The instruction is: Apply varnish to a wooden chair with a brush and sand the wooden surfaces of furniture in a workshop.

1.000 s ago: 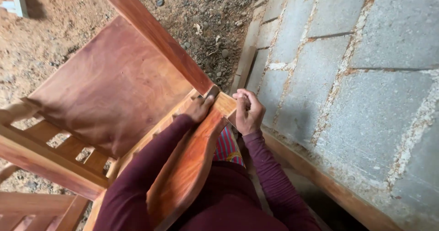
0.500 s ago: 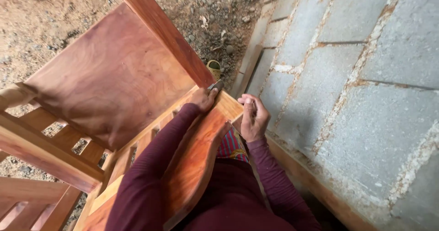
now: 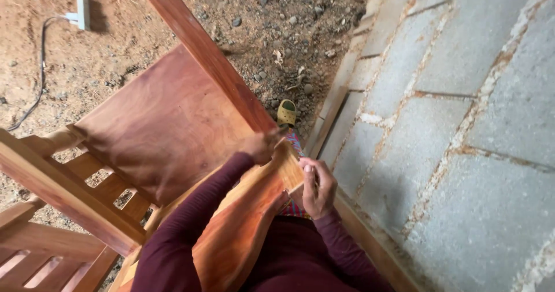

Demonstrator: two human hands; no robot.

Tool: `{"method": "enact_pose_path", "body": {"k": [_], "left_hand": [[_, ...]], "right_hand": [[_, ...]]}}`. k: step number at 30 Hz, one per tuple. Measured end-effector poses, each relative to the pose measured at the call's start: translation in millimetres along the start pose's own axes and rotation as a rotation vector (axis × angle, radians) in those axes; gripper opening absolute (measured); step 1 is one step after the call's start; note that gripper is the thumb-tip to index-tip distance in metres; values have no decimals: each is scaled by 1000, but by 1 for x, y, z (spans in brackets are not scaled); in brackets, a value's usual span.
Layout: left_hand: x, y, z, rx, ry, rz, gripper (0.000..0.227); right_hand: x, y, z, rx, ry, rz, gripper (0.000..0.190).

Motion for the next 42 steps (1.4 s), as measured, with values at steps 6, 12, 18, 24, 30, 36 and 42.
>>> {"method": "enact_pose_path", "body": {"k": [6, 12, 18, 24, 30, 36, 42], "left_hand": [[24, -51, 136, -818, -542, -153, 49], [71, -31, 3, -567, -657, 42, 57], [82, -81, 78, -509, -723, 170, 65], [57, -83, 145, -702, -573, 276, 69], [78, -43, 80, -649, -549, 152, 60], [55, -50, 190, -550, -703, 323, 47], [31, 148, 273, -179, -410, 652, 46]], "right_hand": [[-7, -20, -7, 304, -43, -15, 28], [-2, -29, -18, 533, -50, 51, 36], [-22, -23, -24, 647, -39, 3, 42], [-38, -12, -26, 707, -112, -10, 42], [-47, -16, -31, 699, -121, 13, 40], [-57, -12, -30, 642, -142, -33, 33], [-75, -14, -36, 630, -245, -76, 34]]}}
Point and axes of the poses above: each hand's wrist, its own y-axis away from the middle knuckle, its own z-axis out of the back of the hand, x = y × z, the point moved 7 cm from there along -y, towards the middle knuckle, and after that the axes turned 7 degrees about z, right-handed, at the moved point
